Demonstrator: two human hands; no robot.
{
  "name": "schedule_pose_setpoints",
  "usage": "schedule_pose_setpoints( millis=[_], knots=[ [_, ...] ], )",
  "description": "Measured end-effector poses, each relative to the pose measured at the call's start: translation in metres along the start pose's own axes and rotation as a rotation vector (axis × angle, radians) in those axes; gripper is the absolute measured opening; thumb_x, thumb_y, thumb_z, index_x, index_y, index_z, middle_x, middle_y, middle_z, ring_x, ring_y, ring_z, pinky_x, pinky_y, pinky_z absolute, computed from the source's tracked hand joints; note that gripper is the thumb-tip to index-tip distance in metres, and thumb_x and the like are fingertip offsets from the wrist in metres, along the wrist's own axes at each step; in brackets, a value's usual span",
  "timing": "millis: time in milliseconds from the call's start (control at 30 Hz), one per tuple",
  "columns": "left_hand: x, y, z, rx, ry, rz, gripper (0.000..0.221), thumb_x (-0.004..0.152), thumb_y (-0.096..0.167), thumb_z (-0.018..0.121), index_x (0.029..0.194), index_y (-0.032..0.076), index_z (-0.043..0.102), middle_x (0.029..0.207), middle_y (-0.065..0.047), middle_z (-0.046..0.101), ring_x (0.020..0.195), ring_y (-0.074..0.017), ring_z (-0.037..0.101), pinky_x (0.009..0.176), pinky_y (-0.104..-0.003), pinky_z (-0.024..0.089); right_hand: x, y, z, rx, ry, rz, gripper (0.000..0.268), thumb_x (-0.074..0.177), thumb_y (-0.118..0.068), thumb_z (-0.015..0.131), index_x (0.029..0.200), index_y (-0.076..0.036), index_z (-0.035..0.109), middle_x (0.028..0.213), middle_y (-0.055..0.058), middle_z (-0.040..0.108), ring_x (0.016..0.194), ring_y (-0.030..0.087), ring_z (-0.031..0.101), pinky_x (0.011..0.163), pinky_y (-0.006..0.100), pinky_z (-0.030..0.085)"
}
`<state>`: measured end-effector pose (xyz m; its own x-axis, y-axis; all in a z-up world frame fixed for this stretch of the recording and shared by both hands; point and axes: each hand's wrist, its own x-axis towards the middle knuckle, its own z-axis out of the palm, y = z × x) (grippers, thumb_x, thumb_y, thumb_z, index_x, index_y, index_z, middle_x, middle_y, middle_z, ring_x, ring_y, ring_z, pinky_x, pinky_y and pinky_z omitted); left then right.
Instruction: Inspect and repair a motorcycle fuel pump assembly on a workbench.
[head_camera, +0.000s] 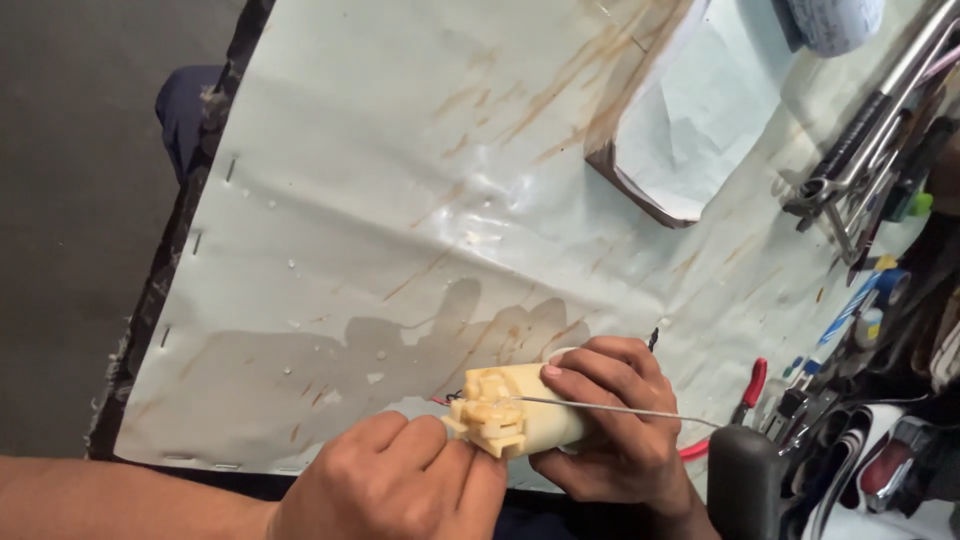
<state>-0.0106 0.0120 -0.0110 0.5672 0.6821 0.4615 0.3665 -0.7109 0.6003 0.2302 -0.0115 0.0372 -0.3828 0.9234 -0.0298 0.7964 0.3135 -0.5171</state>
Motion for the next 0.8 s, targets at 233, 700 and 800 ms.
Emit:
schedule_pose_setpoints(
  millis=[233,700,800],
  knots=[
    [-0.008,-0.001,0.008,-0.01,0.01,-0.043,0.026,0.067,0.009,0.067,0.056,0.015,0.045,0.048,0.0,0.042,0.045,-0.0106,0.046,0.041,-0.025,0.033,0.0,-0.002,0.005,0.002,-0.019,0.028,0.064,0.053,-0.014,0.084,0.114,-0.004,0.068,0.108,0.011,0.069,0.098,0.031,0.067,0.085,0.04,0.056],
    [-0.018,0.0,0.019,-0.066,0.057,0.028,0.012,0.087,0.01,0.072,0.085,0.01,0.06,0.062,0.003,0.052,0.054,-0.0079,0.051,0.043,-0.023,0.033,-0.003,0.007,0.004,0.02,-0.024,0.031,0.062,0.055,-0.017,0.087,0.113,-0.004,0.068,0.106,0.009,0.069,0.097,0.03,0.067,0.085,0.04,0.056],
    [-0.022,0.001,0.022,-0.058,0.038,0.033,0.017,0.09,0.013,0.073,0.086,0.011,0.056,0.062,0.004,0.051,0.053,-0.0084,0.05,0.041,-0.024,0.033,0.001,0.002,0.003,0.005,-0.039,0.042,0.061,0.057,-0.016,0.09,0.113,-0.004,0.068,0.107,0.009,0.069,0.098,0.03,0.067,0.086,0.04,0.056]
  ],
)
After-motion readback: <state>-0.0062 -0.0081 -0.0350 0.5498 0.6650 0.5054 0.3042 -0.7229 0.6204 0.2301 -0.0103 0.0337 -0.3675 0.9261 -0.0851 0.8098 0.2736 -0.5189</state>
